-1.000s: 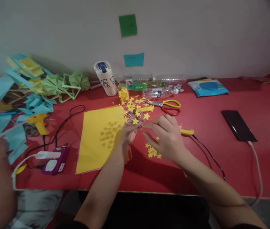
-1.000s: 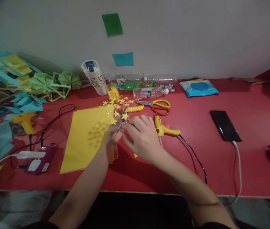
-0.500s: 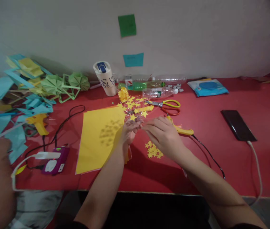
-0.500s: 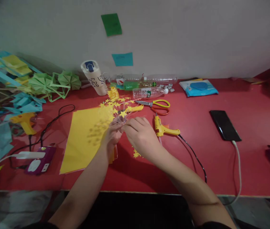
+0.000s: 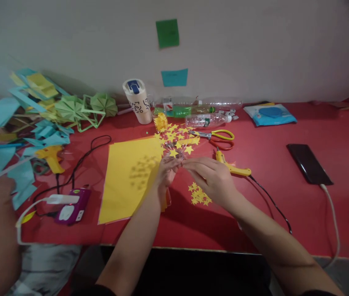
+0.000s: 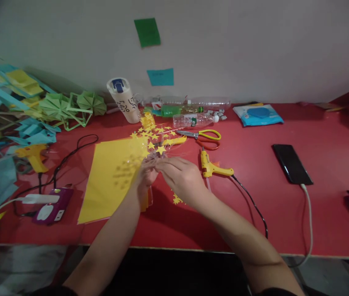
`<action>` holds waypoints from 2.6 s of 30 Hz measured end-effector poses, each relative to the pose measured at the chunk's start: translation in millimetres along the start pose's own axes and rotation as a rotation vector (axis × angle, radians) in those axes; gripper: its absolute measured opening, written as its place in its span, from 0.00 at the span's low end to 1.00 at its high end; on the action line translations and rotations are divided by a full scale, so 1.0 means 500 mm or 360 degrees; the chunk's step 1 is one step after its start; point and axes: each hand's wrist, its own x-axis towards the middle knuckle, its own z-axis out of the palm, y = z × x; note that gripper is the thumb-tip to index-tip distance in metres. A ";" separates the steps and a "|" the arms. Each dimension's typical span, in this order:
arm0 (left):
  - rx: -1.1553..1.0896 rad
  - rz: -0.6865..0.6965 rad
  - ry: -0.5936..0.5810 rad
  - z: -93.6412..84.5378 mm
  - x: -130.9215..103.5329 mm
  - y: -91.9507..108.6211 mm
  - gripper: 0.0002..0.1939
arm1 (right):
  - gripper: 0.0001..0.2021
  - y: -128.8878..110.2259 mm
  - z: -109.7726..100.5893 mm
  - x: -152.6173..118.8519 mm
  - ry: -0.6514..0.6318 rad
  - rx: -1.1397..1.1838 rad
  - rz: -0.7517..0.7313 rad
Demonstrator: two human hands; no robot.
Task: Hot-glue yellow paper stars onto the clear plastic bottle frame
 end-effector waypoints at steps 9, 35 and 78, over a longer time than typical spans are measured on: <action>-0.0009 0.0079 -0.0089 0.019 -0.011 0.012 0.18 | 0.05 -0.006 0.013 -0.006 0.0163 0.0173 0.0260; -0.0035 0.0089 -0.0119 0.010 -0.009 -0.001 0.14 | 0.09 -0.009 0.009 -0.003 0.0141 -0.0109 -0.0072; -0.0016 0.0000 -0.0047 0.015 -0.012 0.011 0.13 | 0.08 0.017 0.012 0.000 -0.0053 -0.0304 -0.0001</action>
